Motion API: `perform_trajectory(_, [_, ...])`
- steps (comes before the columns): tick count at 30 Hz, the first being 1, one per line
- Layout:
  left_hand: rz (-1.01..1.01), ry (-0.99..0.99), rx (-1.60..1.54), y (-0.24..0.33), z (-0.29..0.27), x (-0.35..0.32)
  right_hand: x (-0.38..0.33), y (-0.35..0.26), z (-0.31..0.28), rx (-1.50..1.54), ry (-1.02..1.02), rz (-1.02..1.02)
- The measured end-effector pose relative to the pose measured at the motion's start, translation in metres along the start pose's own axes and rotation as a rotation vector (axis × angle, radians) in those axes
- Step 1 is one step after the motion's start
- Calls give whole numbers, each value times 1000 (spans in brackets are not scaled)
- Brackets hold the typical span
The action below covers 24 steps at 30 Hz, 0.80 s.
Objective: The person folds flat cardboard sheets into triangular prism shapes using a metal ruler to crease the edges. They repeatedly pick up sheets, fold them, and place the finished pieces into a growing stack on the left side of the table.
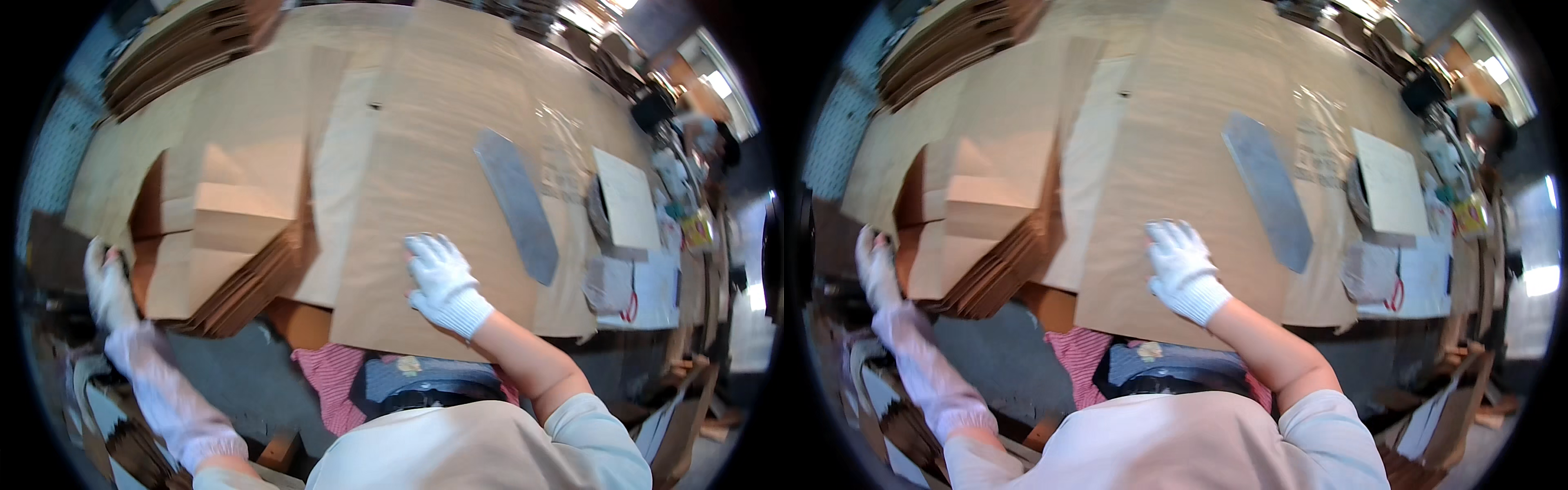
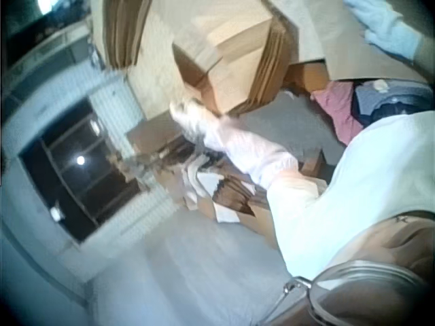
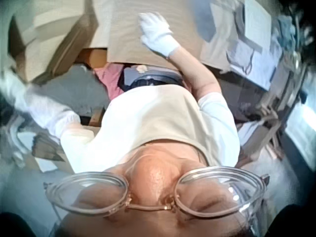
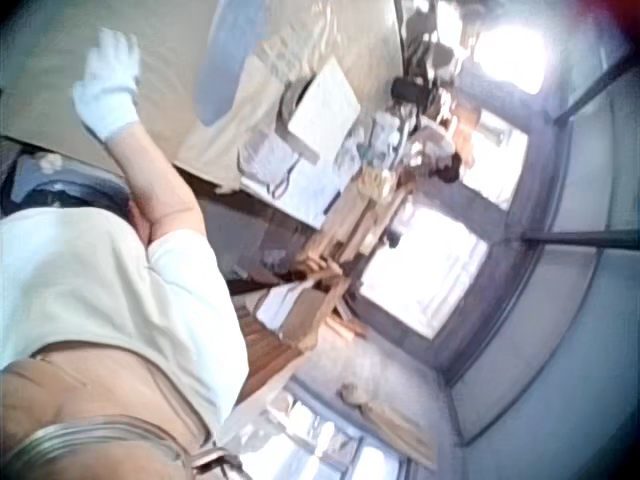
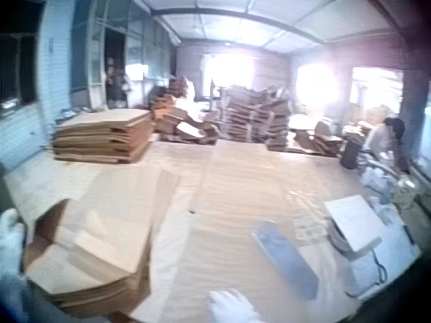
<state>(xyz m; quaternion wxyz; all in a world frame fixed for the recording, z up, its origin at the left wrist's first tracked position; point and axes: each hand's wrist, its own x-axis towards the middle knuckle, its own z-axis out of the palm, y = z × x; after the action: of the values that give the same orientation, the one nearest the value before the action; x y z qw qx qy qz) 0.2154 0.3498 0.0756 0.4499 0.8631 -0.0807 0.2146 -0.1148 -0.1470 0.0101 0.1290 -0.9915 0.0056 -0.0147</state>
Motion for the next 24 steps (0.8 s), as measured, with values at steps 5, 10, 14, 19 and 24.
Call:
perform_trajectory(5, [460,-279,-91,177,40,-113,-124,79,-6,-19,134,568])
perform_trajectory(10, [713,-776,154,189,201,-202,-148,88,-16,194,149,1017])
perform_trajectory(14, [800,-692,182,171,242,-229,-148,94,-8,194,282,979])
perform_trajectory(19, [772,-721,150,176,245,-234,-150,95,-2,322,408,1003])
perform_trajectory(24, [882,-840,83,157,239,-204,-173,130,19,688,532,639])
